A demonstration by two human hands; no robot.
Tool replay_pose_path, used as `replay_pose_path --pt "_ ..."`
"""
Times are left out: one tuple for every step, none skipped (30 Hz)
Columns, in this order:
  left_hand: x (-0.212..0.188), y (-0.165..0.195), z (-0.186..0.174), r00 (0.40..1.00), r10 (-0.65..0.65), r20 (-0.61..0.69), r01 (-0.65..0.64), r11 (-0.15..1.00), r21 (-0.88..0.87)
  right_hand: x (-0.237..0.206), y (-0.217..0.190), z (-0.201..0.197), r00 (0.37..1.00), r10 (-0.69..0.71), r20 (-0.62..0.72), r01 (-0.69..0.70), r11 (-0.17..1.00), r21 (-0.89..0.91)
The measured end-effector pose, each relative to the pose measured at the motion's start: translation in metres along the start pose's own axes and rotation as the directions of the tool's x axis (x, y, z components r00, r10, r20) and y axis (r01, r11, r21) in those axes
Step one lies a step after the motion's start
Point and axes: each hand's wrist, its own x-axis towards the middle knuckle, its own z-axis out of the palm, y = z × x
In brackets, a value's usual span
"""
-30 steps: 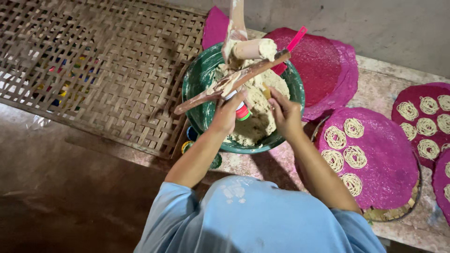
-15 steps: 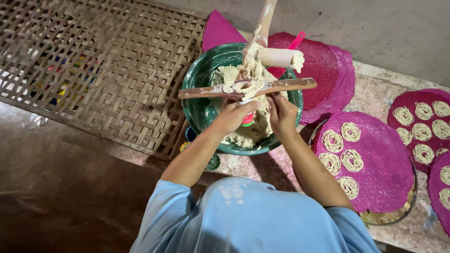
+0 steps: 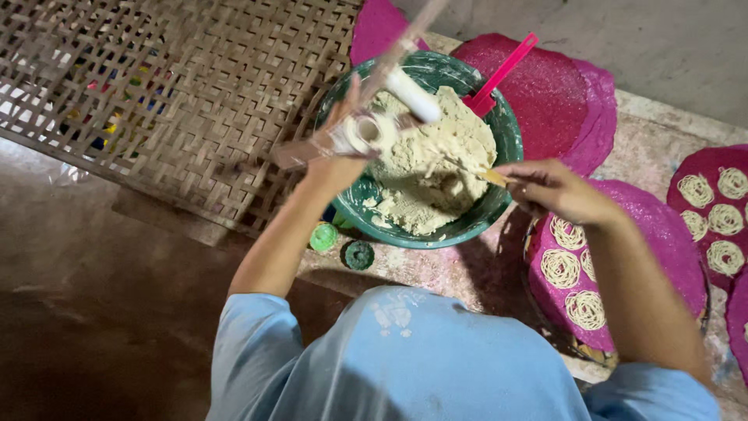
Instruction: The person uses a wooden dough press to extrude dough into spiral shapes onto a pink mat. They repeatedly scoop dough from a green basin, load it into the press, and squeeze the handle to form noodles, then scrape the press clean.
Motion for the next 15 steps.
replay_pose_path --pt "-0.003 0.007 0.005 0.99 0.114 -0.081 -0.124 0.983 -0.135 0.004 -0.014 -0.006 0.999 0.033 0.031 -0.029 0.99 -0.137" --pt "-0.009 0.017 0.012 0.962 0.211 -0.173 -0.251 0.933 -0.259 0.01 -0.029 -0.007 0.996 0.072 0.059 -0.054 0.961 -0.272" --pt "-0.015 0.026 0.019 0.918 0.289 -0.272 -0.377 0.85 -0.368 0.018 -0.046 -0.004 0.997 -0.021 0.081 0.05 0.921 -0.385" --pt "-0.017 0.032 0.025 0.983 0.185 0.013 -0.173 0.941 -0.292 0.028 -0.062 0.004 0.988 -0.108 0.112 0.15 0.858 -0.49" --pt "-0.018 0.036 0.031 0.958 0.037 0.284 0.007 0.988 -0.154 0.035 -0.077 0.019 0.969 -0.19 0.155 0.245 0.773 -0.585" --pt "-0.02 0.039 0.036 0.849 -0.14 0.509 0.145 0.989 0.031 0.041 -0.088 0.042 0.973 -0.197 0.121 0.216 0.588 -0.78" --pt "-0.022 0.04 0.04 0.921 -0.009 0.391 0.01 1.0 0.0 0.041 -0.096 0.066 0.973 -0.214 0.092 0.166 0.359 -0.919" --pt "-0.024 0.039 0.042 0.957 0.128 0.259 -0.129 0.992 -0.014 0.037 -0.102 0.082 0.947 -0.295 0.13 0.194 0.2 -0.96" --pt "-0.025 0.036 0.043 0.957 0.266 0.119 -0.267 0.964 -0.007 0.032 -0.106 0.094 0.913 -0.367 0.179 0.205 0.031 -0.978" --pt "-0.026 0.031 0.042 0.962 0.241 0.131 -0.24 0.97 -0.021 0.027 -0.109 0.099 0.87 -0.433 0.234 0.195 -0.133 -0.972" --pt "-0.029 0.025 0.04 0.965 0.216 0.148 -0.213 0.976 -0.039 0.022 -0.11 0.094 0.889 -0.416 0.189 0.175 -0.072 -0.982" --pt "-0.033 0.018 0.037 0.968 0.181 0.175 -0.174 0.983 -0.055 0.014 -0.109 0.085 0.907 -0.394 0.151 0.163 -0.003 -0.987" --pt "-0.037 0.011 0.034 0.961 0.002 0.276 0.015 0.998 -0.059 0.006 -0.105 0.074 0.924 -0.363 0.123 0.155 0.061 -0.986" --pt "-0.037 0.002 0.03 0.915 -0.167 0.366 0.196 0.98 -0.044 0.002 -0.101 0.066 0.923 -0.384 0.011 0.096 0.205 -0.974" --pt "-0.034 -0.005 0.028 0.839 -0.314 0.445 0.358 0.934 -0.015 -0.001 -0.094 0.059 0.912 -0.395 -0.108 0.035 0.339 -0.94"
